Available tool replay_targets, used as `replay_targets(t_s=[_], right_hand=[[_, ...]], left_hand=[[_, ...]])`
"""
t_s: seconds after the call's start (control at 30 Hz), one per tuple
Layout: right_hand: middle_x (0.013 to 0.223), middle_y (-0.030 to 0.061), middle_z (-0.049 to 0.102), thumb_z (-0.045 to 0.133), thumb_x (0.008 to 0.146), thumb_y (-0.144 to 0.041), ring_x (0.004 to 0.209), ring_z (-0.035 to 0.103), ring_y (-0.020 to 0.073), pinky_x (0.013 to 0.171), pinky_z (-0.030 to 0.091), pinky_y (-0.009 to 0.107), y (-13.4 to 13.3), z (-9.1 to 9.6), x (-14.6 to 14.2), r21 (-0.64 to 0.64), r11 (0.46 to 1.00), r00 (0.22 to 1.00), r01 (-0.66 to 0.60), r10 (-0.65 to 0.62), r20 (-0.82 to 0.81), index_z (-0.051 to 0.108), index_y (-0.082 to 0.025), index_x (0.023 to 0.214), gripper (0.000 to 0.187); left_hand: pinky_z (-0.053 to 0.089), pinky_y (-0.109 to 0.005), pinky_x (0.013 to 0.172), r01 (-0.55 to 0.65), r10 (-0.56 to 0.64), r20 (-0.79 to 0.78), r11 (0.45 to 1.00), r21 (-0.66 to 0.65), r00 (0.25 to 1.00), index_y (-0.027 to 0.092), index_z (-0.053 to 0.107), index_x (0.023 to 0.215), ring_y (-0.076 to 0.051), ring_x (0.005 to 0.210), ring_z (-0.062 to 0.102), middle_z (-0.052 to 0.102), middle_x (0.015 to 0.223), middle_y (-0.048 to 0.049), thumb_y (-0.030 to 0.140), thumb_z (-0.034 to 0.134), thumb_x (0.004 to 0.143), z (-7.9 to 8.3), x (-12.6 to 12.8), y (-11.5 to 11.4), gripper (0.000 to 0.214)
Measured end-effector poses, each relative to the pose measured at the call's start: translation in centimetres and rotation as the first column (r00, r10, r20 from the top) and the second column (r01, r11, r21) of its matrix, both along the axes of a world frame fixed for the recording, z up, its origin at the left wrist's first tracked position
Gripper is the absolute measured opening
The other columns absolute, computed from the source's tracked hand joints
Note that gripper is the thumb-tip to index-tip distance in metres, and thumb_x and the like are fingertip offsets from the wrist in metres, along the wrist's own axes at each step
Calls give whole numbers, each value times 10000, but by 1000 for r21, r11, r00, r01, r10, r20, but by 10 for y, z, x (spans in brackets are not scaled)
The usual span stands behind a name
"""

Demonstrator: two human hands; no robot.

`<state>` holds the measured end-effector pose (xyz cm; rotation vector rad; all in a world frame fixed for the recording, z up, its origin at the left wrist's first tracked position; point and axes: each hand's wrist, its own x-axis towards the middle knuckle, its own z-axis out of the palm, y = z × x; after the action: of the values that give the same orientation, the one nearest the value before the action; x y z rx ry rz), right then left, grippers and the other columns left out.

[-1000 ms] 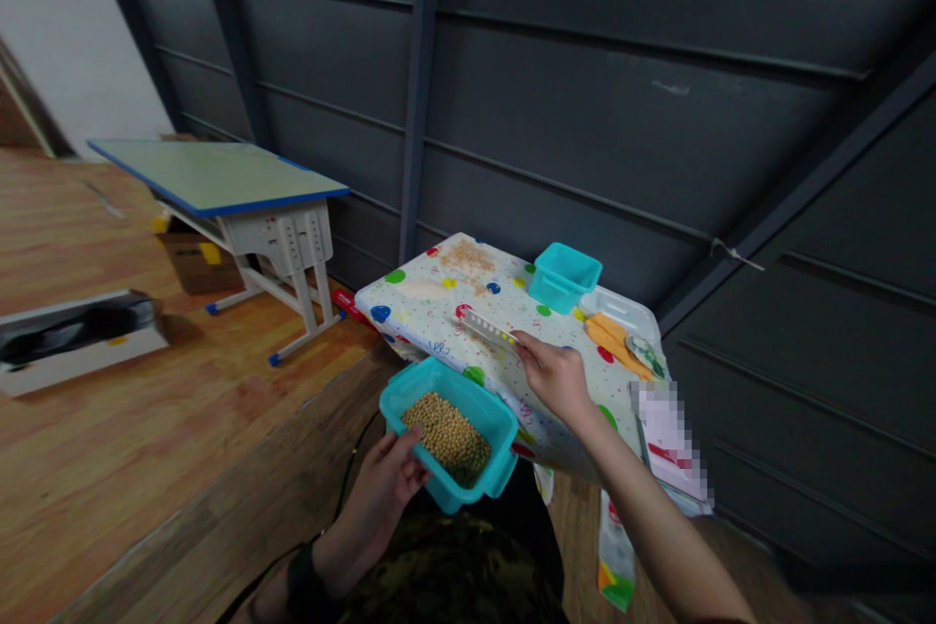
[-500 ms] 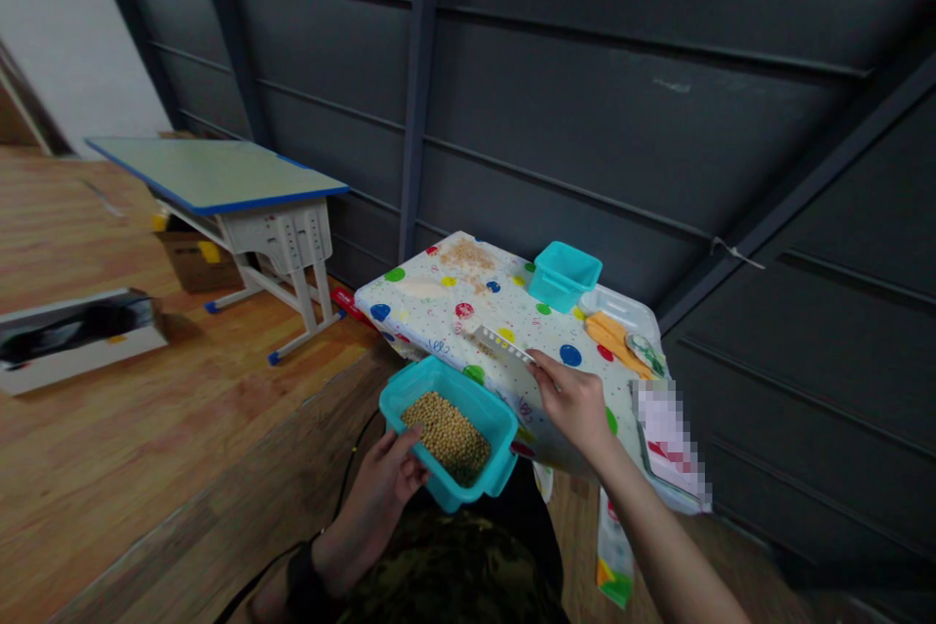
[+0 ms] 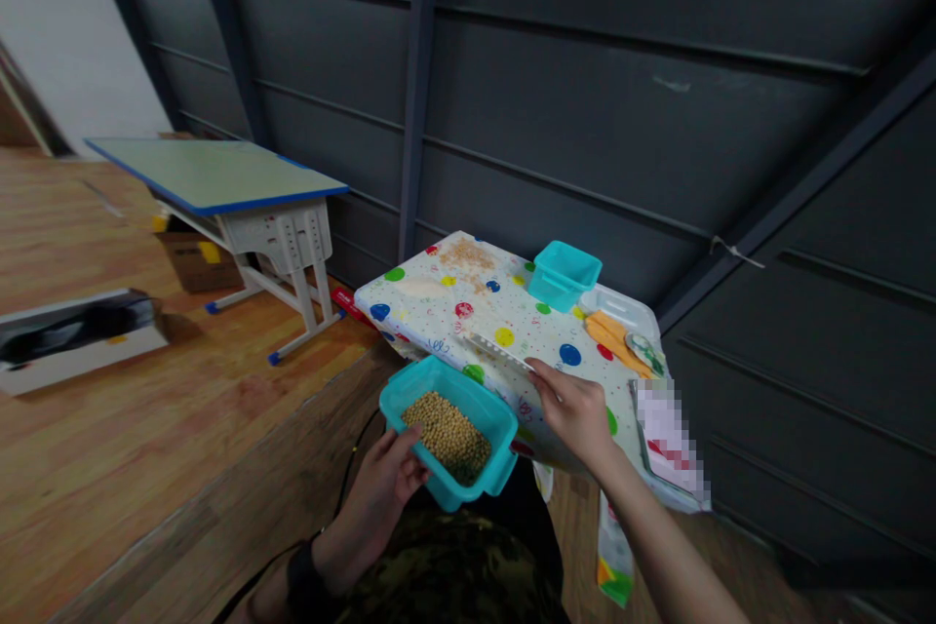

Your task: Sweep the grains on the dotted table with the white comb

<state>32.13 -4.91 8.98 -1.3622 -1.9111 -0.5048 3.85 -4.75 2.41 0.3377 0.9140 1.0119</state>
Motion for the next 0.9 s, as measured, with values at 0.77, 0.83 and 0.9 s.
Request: replay_targets(t_s=[0.77,0.83,0.9], right_hand=[[1005,62,886,623,1038,-187,718,846,220,673,677,281,-1,-2,3,-44,999,999,-18,16,-44,854,-254,1235,311],[994,61,886,625,1044,-190,705,843,214,665,674,278,-3,-1,3,-37,999,998,-40,38,-43,852,-252,1238,305],[985,63,886,624,1051,-193,692,840,210,655,670,273,-5,1,2,-26,998,998,-54,53,-37,852,-244,1230,295]], left_hand=[[650,-278,664,3,-3,10,1000,-21,1000,164,730,1106,-203,760,832,890,984,-112,140,799,928,4,0,0,192],[653,-275,667,1,-1,13,1000,-19,1000,163,731,1096,-199,757,830,890,978,-107,143,809,920,3,0,0,194],[654,-270,662,5,-5,18,1000,-6,1000,161,731,1091,-193,745,825,888,968,-101,160,824,911,2,0,0,202]])
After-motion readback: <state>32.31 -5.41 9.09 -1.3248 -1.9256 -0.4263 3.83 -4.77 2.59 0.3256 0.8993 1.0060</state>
